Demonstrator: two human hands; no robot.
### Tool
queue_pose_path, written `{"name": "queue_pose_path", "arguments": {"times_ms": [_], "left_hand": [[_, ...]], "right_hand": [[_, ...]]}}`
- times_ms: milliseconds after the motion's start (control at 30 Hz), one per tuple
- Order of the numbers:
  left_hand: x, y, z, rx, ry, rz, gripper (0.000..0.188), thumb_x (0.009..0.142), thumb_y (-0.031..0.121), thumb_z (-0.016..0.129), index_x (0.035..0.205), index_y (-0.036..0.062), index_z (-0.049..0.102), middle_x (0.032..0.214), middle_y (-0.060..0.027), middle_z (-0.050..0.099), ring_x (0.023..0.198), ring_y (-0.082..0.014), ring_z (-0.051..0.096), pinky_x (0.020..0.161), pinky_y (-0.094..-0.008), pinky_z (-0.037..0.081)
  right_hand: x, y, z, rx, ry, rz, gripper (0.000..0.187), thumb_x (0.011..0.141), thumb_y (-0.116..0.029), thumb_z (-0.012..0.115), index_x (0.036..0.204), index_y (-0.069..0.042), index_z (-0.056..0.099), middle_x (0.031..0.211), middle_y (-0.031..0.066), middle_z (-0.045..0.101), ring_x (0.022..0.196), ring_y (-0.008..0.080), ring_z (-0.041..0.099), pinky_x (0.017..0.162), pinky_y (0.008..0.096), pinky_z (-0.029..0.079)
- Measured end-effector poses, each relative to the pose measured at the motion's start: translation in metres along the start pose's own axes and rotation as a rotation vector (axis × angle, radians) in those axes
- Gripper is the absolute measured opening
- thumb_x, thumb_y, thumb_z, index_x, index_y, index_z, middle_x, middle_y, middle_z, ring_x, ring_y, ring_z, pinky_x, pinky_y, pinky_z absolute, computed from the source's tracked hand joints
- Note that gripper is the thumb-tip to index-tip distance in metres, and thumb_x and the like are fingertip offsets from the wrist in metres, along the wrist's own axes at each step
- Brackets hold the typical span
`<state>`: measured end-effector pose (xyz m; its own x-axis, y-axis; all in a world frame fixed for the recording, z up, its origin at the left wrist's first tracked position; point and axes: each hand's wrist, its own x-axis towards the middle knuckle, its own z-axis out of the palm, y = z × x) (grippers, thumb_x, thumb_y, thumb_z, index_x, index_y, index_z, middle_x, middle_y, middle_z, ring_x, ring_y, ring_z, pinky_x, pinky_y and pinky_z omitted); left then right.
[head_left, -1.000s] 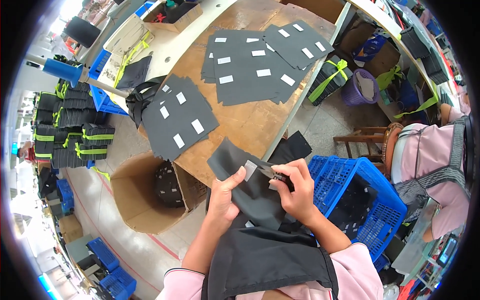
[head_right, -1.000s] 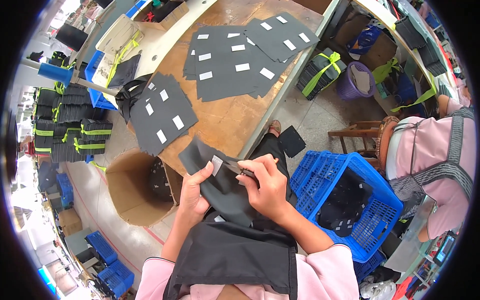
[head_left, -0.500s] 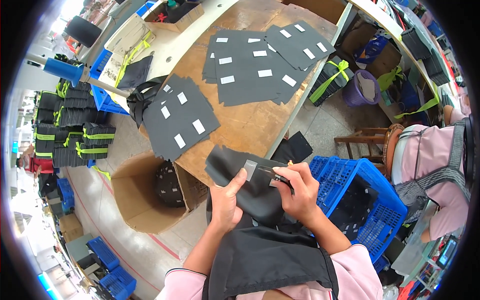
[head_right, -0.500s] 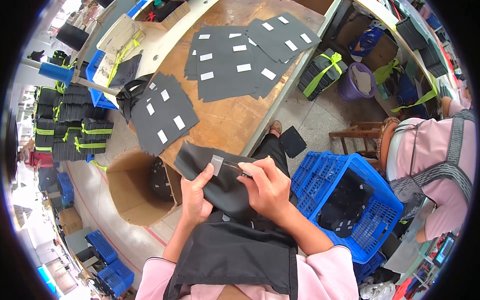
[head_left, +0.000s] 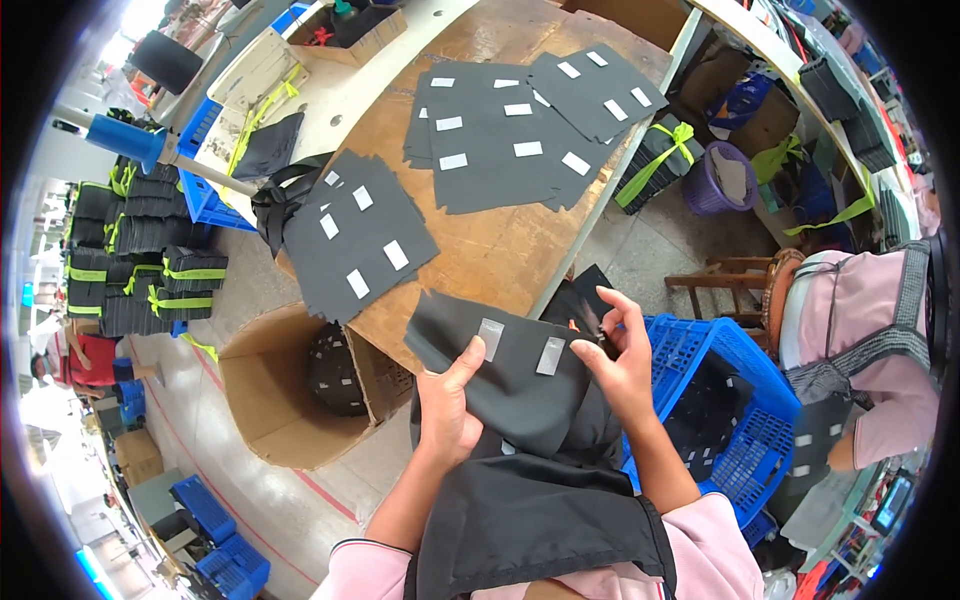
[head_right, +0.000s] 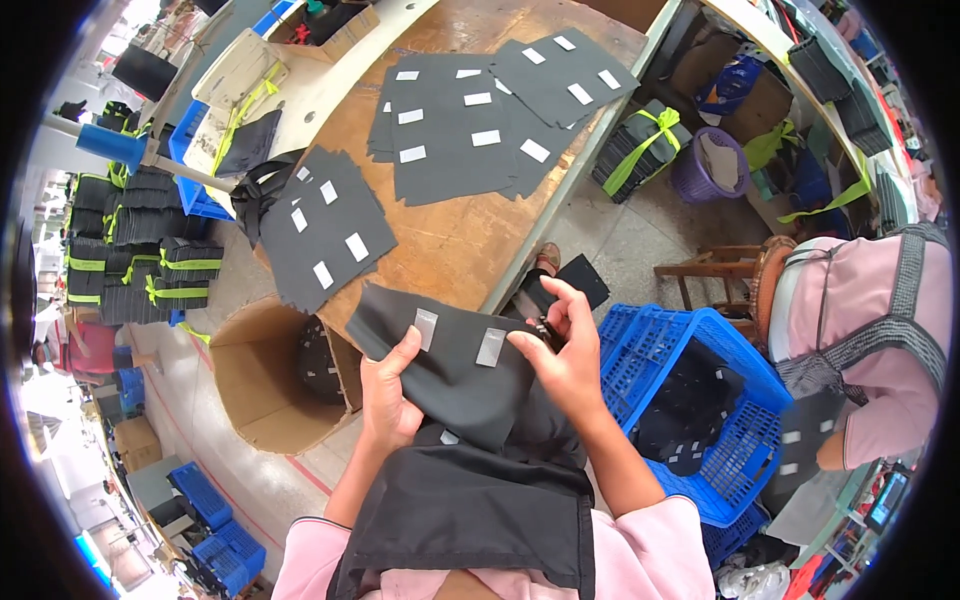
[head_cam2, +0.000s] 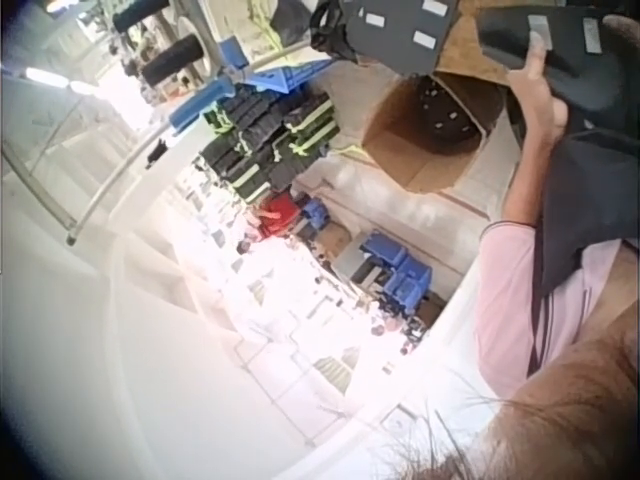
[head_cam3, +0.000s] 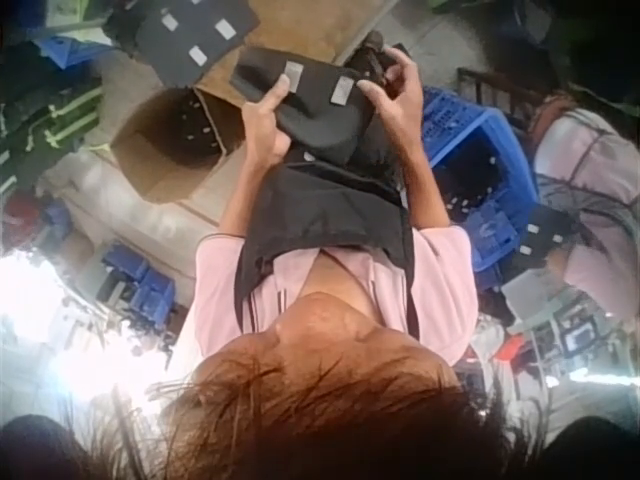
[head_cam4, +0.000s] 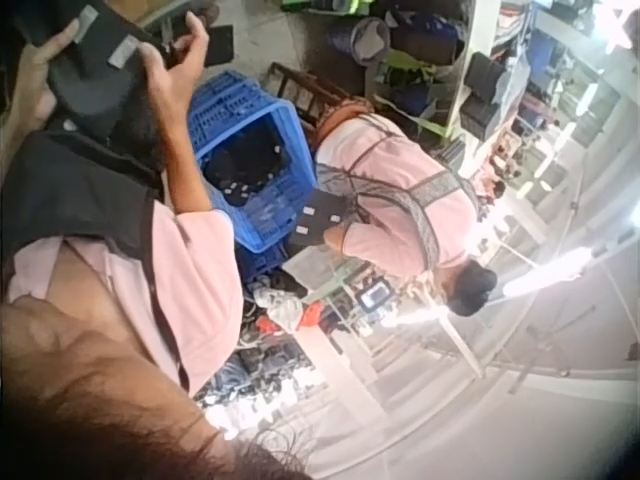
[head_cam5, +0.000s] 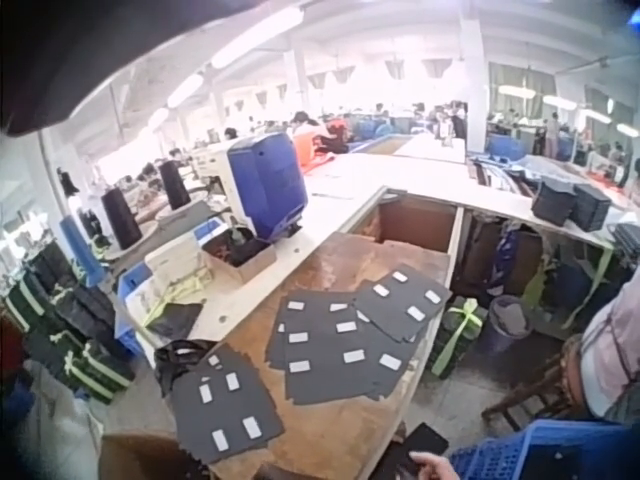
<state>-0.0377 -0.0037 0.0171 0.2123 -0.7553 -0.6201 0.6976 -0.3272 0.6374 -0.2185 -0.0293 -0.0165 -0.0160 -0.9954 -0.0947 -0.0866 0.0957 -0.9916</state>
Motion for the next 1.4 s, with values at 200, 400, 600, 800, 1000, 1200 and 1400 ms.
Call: {"name": "queue_pose_path", "arguments": {"times_ms": [200, 400, 600, 800, 1000, 1200, 1400], "left_hand": [[0.005, -0.006, -0.015, 0.135, 0.022, 0.176, 0.055, 0.084, 0.011, 0.065, 0.129, 0.0018, 0.035, 0.126, -0.0104, 0.046, 0.113, -0.0207, 0.046, 0.097, -0.0356, 0.036], [-0.011, 0.042, 0.005, 1.279, -0.015, 1.258, 0.072, 0.076, 0.022, 0.072, 0.135, 0.003, 0.034, 0.134, -0.0126, 0.041, 0.128, -0.0274, 0.032, 0.107, -0.0448, 0.017], [0.014, 0.042, -0.015, 1.171, -0.624, 0.056, 0.041, 0.075, 0.015, 0.073, 0.109, -0.0007, 0.057, 0.095, -0.005, 0.064, 0.089, -0.0148, 0.059, 0.082, -0.0303, 0.046], [0.011, 0.03, -0.019, 0.586, -0.404, -0.171, 0.031, 0.075, 0.016, 0.075, 0.096, -0.0003, 0.059, 0.087, -0.0032, 0.063, 0.076, -0.007, 0.057, 0.069, -0.0221, 0.047], [0.006, 0.032, -0.018, 0.659, -0.459, -0.078, 0.032, 0.074, 0.017, 0.076, 0.095, 0.0004, 0.06, 0.085, -0.0015, 0.062, 0.075, -0.0062, 0.055, 0.068, -0.0208, 0.045], [0.006, 0.031, -0.017, 0.605, -0.451, -0.155, 0.031, 0.074, 0.016, 0.075, 0.097, 0.0007, 0.06, 0.083, -0.0011, 0.062, 0.074, -0.006, 0.055, 0.068, -0.0209, 0.045], [0.015, 0.037, -0.015, 0.709, -0.416, -0.104, 0.027, 0.074, 0.014, 0.074, 0.094, -0.0004, 0.062, 0.081, -0.0025, 0.064, 0.074, -0.0067, 0.056, 0.068, -0.0223, 0.046]], "right_hand": [[0.006, 0.004, 0.0, 0.744, -0.261, 0.603, 0.019, 0.076, -0.009, 0.07, 0.091, -0.005, 0.059, 0.081, -0.0001, 0.061, 0.075, 0.0068, 0.057, 0.059, 0.0221, 0.045], [0.017, -0.006, 0.005, 0.45, -0.443, 0.373, 0.012, 0.072, -0.006, 0.071, 0.078, -0.002, 0.062, 0.08, -0.0034, 0.053, 0.077, 0.0065, 0.052, 0.072, 0.0224, 0.038], [0.012, -0.019, 0.023, 0.041, -0.325, 0.075, 0.028, 0.071, -0.008, 0.072, 0.095, -0.003, 0.059, 0.084, 0.0038, 0.052, 0.073, 0.0133, 0.053, 0.064, 0.0246, 0.042], [-0.01, -0.027, 0.01, -0.599, 0.023, -0.755, 0.037, 0.064, -0.006, 0.073, 0.099, -0.008, 0.062, 0.082, 0.008, 0.054, 0.063, 0.022, 0.054, 0.053, 0.0308, 0.044], [-0.006, -0.029, 0.012, -0.528, -0.278, -0.629, 0.034, 0.063, -0.002, 0.072, 0.095, -0.006, 0.062, 0.079, 0.009, 0.056, 0.065, 0.0243, 0.056, 0.054, 0.0315, 0.046], [-0.004, -0.02, 0.015, -0.394, -0.257, -0.499, 0.03, 0.063, -0.004, 0.073, 0.092, -0.006, 0.063, 0.076, 0.0077, 0.056, 0.063, 0.0243, 0.057, 0.053, 0.0317, 0.046], [0.004, -0.021, 0.019, -0.45, -0.254, -0.583, 0.024, 0.066, 0.001, 0.07, 0.089, -0.004, 0.063, 0.075, 0.009, 0.056, 0.061, 0.0223, 0.054, 0.054, 0.0284, 0.044]]}}
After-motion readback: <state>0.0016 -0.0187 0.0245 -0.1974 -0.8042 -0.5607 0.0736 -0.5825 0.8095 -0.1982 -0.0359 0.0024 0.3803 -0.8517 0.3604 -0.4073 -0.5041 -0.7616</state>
